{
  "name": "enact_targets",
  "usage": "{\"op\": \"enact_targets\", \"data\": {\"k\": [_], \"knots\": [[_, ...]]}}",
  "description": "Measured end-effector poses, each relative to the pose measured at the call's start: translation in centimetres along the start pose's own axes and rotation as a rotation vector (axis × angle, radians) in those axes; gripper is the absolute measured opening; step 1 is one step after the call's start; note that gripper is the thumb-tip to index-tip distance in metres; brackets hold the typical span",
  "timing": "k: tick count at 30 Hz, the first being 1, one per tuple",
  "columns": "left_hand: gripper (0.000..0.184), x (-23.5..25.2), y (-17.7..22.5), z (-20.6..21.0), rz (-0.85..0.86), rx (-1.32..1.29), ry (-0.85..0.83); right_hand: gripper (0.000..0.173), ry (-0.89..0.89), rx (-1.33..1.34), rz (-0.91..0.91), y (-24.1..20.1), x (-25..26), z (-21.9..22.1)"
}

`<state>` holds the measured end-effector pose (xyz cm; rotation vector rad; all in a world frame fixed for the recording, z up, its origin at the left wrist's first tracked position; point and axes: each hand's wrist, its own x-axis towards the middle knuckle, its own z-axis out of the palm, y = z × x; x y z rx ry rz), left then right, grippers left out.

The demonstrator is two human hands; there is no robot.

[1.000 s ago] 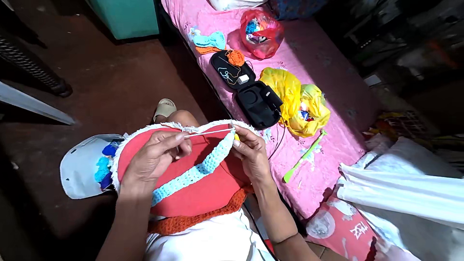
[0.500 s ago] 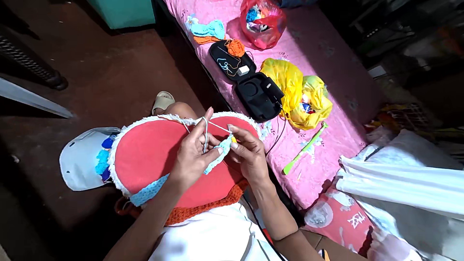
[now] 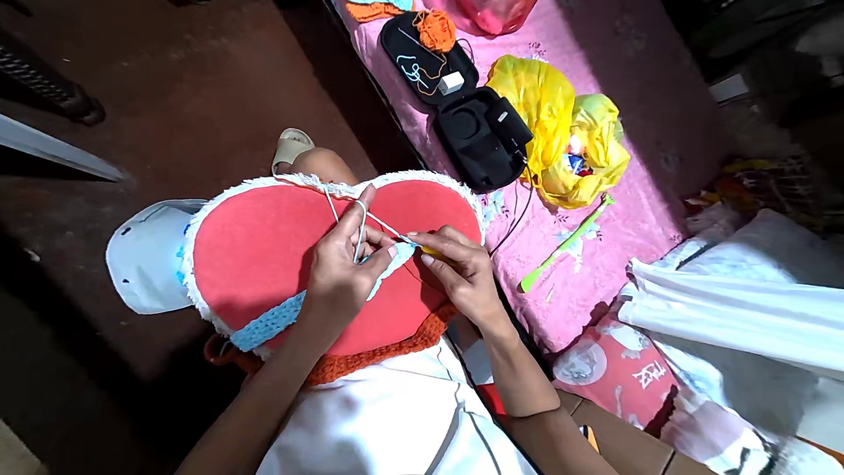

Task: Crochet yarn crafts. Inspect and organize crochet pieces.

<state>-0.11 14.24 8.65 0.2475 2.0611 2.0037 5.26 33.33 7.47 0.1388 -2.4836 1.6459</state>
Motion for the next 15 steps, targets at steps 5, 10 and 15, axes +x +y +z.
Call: {"op": "enact_targets", "data": {"k": [5, 10, 15], "knots": [[0.077, 0.3, -0.2, 0.3, -0.039, 0.096, 0.025, 0.033, -0.071, -0.139, -0.043, 0.4, 0.1, -0.8], [0.075, 0.3, -0.3, 0.7, -0.057, 0.179, 0.052, 0.034, -0.116, -0.275, -0.133, 0.9, 0.1, -1.7], [0.074, 0.2, -0.3, 1.0, -0.053, 0.257, 0.056, 0.038, -0.092, -0.474, -0.200, 0.5, -0.1, -1.4]]}}
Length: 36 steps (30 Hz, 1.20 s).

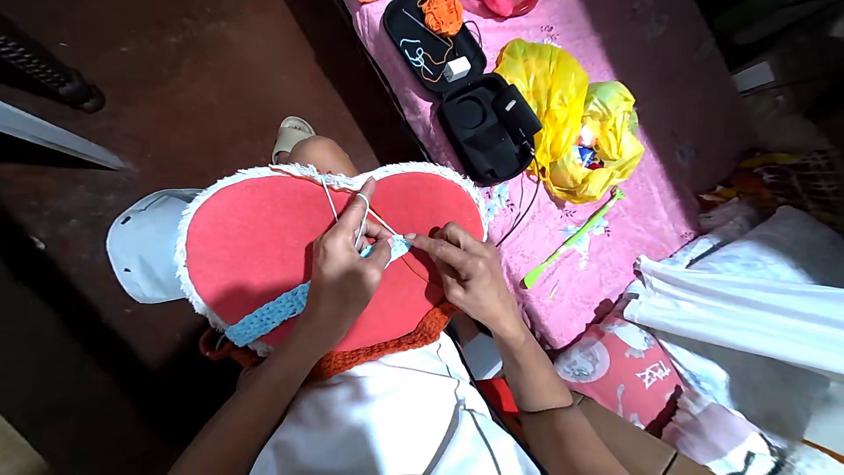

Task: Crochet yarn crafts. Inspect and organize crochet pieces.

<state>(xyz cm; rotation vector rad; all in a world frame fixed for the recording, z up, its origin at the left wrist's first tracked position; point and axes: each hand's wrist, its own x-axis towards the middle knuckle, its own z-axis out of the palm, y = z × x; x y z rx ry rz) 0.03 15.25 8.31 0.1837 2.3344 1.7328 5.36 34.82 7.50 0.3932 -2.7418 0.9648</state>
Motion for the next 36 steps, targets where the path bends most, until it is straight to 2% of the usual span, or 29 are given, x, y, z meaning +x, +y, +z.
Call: {"op": "enact_targets", "data": {"k": [15, 27, 36], "knots": [[0.068, -0.2, -0.3, 0.9, 0.074, 0.211, 0.065, 0.042, 0.039, -0.303, -0.013, -1.7, -0.3, 1.5], [0.067, -0.2, 0.1, 1.0, 0.065, 0.311, 0.065, 0.042, 0.037, -0.306, 0.052, -2.3, -0.4, 2.4], [0.067, -0.3, -0.1, 1.1, 0.094, 0.314, 0.130, 0.041, 0.119, -0.253, 0.078, -2.5, -0.8, 3.1]]}}
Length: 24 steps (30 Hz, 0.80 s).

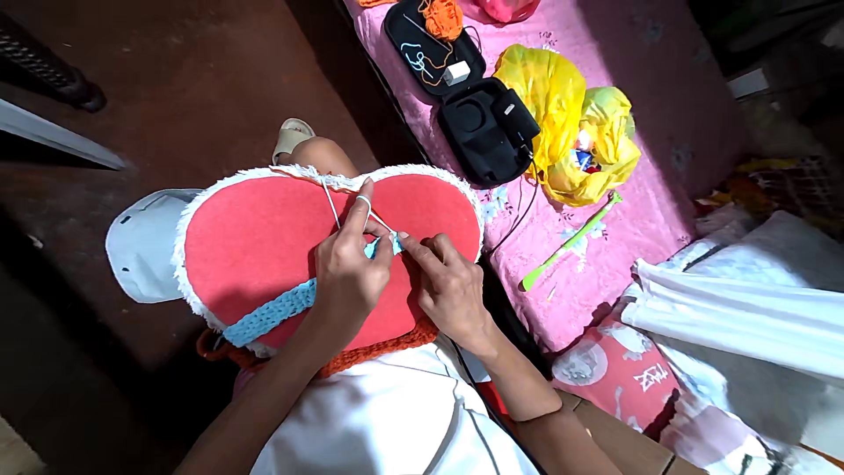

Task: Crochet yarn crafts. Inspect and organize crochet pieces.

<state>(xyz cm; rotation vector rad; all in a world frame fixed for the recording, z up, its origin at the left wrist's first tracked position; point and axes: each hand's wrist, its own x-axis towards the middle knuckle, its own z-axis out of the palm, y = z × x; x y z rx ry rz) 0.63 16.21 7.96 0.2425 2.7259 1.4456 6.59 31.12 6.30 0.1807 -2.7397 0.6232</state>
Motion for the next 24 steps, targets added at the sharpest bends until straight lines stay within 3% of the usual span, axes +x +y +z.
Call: {"op": "enact_targets", "data": {"k": [14, 17, 21, 24], "knots": [[0.071, -0.3, -0.1, 0.3, -0.020, -0.140, 0.045, 0.038, 0.070, 0.125, 0.106, -1.4, 0.2, 0.2], [0.068, -0.7, -0.6, 0.9, 0.076, -0.195, 0.110, 0.034, 0.044, 0.305, 0.189, -1.8, 0.5, 0.1], [0.073, -0.7, -0.4, 0.3, 0.046, -0.463, 0.041, 0.031, 0.004, 0.807, 0.349, -1.7, 1.5, -0.1], [0.077, 0.0, -0.4, -1.4, -0.055, -0.611, -0.073, 0.027, 0.065, 0.697, 0.188, -0.9, 1.5, 0.3]]}}
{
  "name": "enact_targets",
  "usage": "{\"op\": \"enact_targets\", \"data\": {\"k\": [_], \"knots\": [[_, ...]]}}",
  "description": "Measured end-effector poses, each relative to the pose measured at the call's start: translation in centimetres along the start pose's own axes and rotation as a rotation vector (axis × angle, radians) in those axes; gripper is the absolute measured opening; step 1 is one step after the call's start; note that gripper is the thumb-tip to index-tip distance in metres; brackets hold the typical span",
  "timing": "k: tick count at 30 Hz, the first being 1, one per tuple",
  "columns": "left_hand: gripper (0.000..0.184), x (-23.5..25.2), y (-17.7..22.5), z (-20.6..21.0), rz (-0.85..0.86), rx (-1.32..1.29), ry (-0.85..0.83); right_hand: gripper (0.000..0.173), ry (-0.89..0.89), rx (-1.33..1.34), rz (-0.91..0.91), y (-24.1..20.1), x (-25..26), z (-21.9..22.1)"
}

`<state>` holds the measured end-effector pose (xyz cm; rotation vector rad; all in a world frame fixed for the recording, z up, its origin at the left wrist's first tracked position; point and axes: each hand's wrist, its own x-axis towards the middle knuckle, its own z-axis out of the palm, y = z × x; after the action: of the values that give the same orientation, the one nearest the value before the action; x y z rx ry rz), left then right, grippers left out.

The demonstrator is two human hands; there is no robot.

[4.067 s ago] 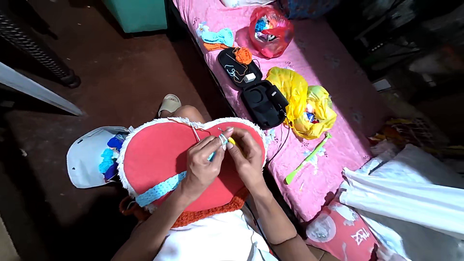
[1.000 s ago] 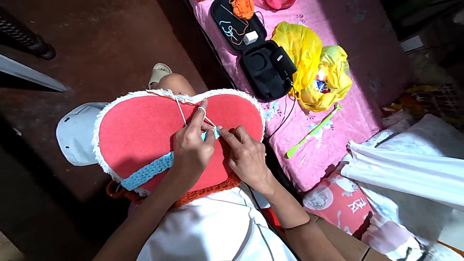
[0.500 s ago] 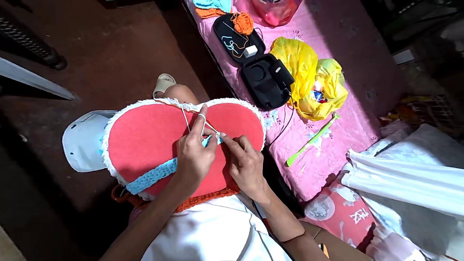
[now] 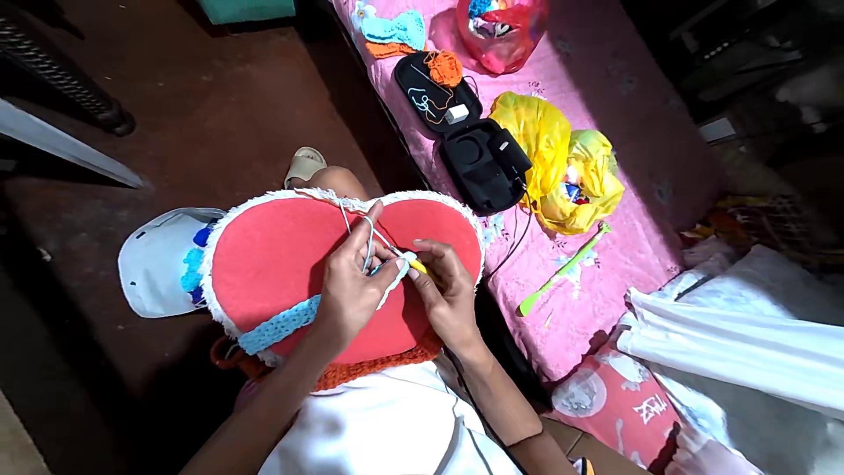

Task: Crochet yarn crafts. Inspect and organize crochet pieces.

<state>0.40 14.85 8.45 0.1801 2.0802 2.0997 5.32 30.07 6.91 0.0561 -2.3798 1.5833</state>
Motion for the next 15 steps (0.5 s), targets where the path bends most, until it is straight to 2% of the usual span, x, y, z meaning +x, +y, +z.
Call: {"op": "enact_targets", "data": {"k": [4, 8, 12, 15], "knots": [[0.075, 0.2, 0.4, -1.0, -0.005, 0.110, -0.014, 0.013, 0.047, -0.399, -0.352, 1.2, 0.4, -0.9], [0.069, -0.2, 0.1, -0.9, 0.112, 0.326, 0.030, 0.015, 0.032, -0.611, -0.485, 0.5, 0.8, -1.9], [0.058, -0.1, -0.9, -0.8, 0.458, 0.576, 0.056, 0.017, -0.029, -0.660, -0.493, -0.5, 1.3, -2.7], [0.057, 0.2, -1.2, -0.9, 0.548, 0.572, 0.011, 0.016, -0.150, -0.517, -0.372, -0.7, 1.8, -3.9]]}}
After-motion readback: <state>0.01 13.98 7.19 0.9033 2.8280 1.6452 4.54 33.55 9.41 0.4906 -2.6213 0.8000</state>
